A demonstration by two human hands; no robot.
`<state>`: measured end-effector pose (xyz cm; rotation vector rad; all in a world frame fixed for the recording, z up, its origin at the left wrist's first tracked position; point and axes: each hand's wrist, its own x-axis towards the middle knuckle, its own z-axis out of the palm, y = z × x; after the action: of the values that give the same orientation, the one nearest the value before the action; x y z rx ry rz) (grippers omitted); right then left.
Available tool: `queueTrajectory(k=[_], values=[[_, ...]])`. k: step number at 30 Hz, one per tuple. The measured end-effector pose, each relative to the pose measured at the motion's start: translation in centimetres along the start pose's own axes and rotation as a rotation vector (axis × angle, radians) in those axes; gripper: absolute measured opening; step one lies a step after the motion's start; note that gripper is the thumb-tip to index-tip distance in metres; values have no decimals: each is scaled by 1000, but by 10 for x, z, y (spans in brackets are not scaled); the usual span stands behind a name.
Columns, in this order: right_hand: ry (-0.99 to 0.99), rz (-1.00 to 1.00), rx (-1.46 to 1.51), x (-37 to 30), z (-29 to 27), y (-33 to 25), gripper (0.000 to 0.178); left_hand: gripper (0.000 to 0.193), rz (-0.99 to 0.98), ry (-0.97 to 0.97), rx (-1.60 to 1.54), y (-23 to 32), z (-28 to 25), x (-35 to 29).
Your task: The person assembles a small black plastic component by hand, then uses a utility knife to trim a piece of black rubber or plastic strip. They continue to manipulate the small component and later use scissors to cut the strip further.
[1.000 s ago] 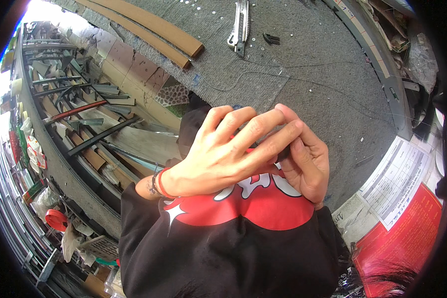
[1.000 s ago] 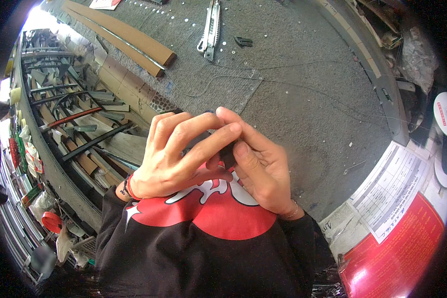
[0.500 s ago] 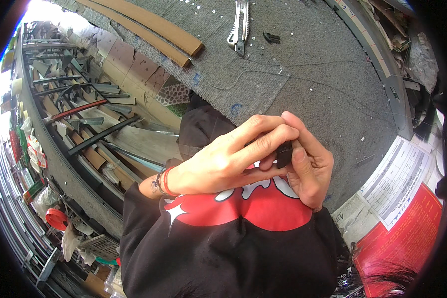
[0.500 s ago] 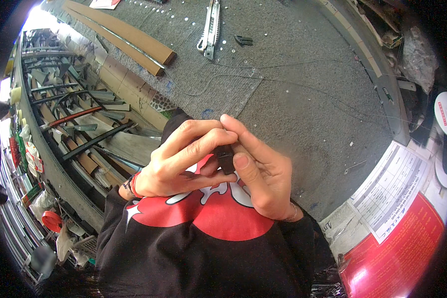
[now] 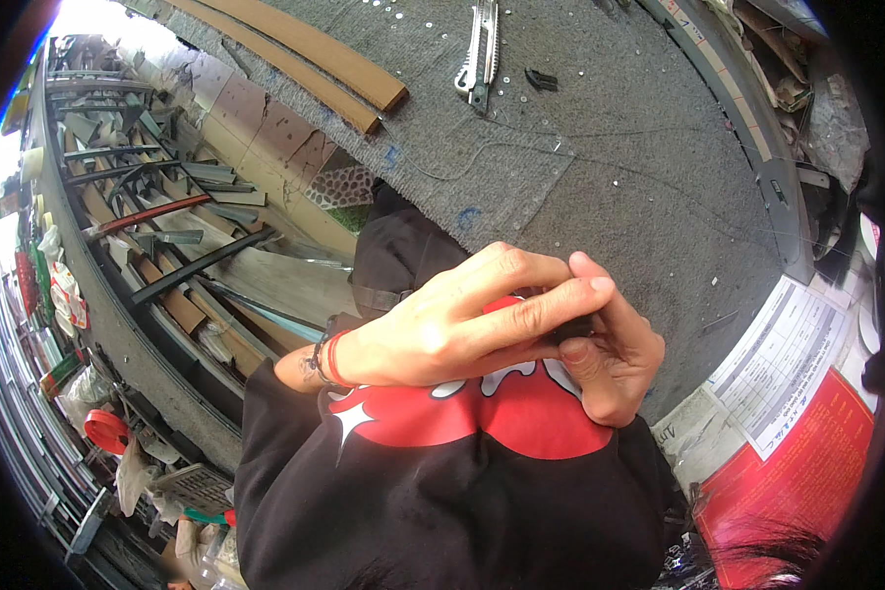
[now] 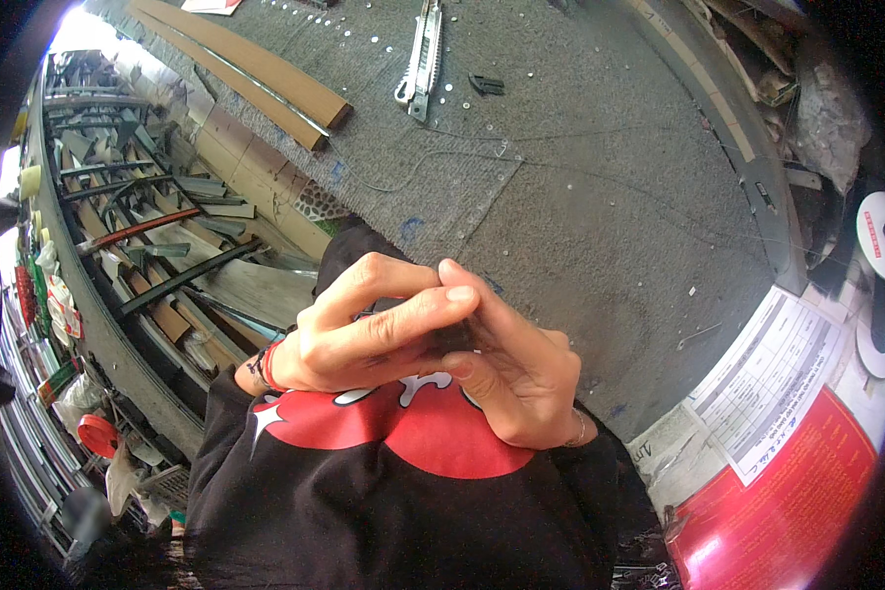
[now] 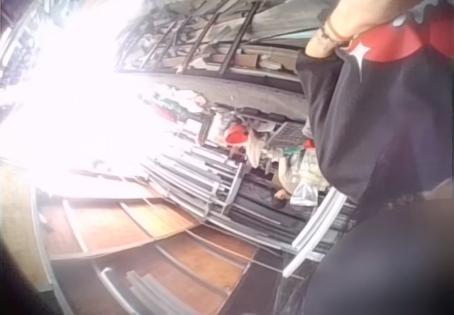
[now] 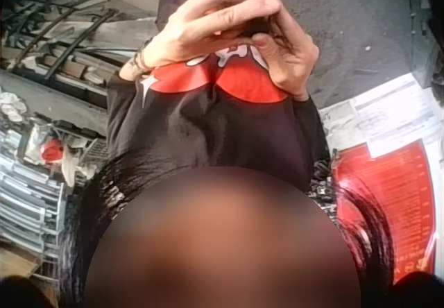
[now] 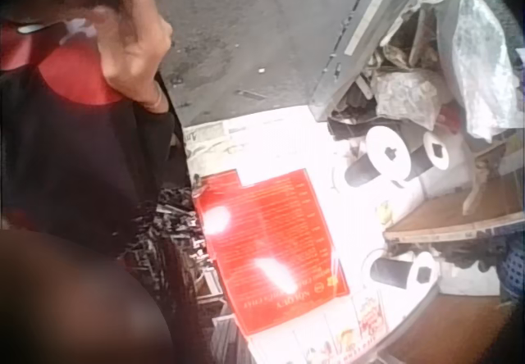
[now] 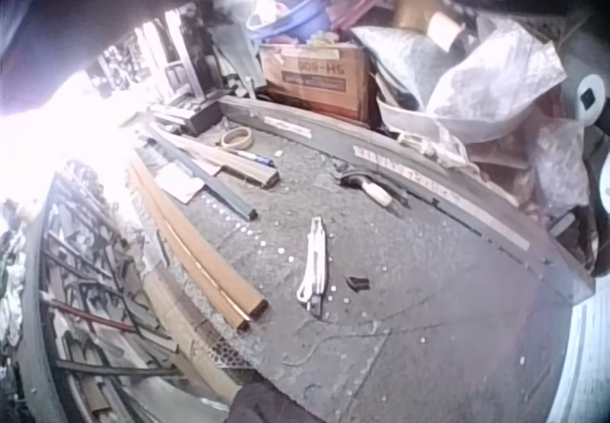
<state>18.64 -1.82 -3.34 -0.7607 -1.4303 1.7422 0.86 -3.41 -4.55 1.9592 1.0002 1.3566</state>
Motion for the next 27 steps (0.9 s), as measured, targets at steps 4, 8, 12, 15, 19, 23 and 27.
queueTrajectory(k=[4,8,12,15,19,23,27], values=[[-76,-55,-74,0,-3,-3,48,63,25,45,-21,-3,1,-1],[-118,-121,-87,2,-2,-1,46,67,21,104,-5,-4,3,-2],[-19,-107,143,1,7,-2,45,65,68,98,-13,-6,2,-2],[-12,-255,-109,4,7,2,22,65,134,61,-67,-7,1,-2],[23,-190,101,1,7,3,28,60,106,49,-190,-7,-1,-4],[-73,-187,-15,1,1,1,19,56,56,58,-218,-6,1,-5],[-35,-158,-202,-1,1,-3,19,53,41,38,-211,-3,3,-4]])
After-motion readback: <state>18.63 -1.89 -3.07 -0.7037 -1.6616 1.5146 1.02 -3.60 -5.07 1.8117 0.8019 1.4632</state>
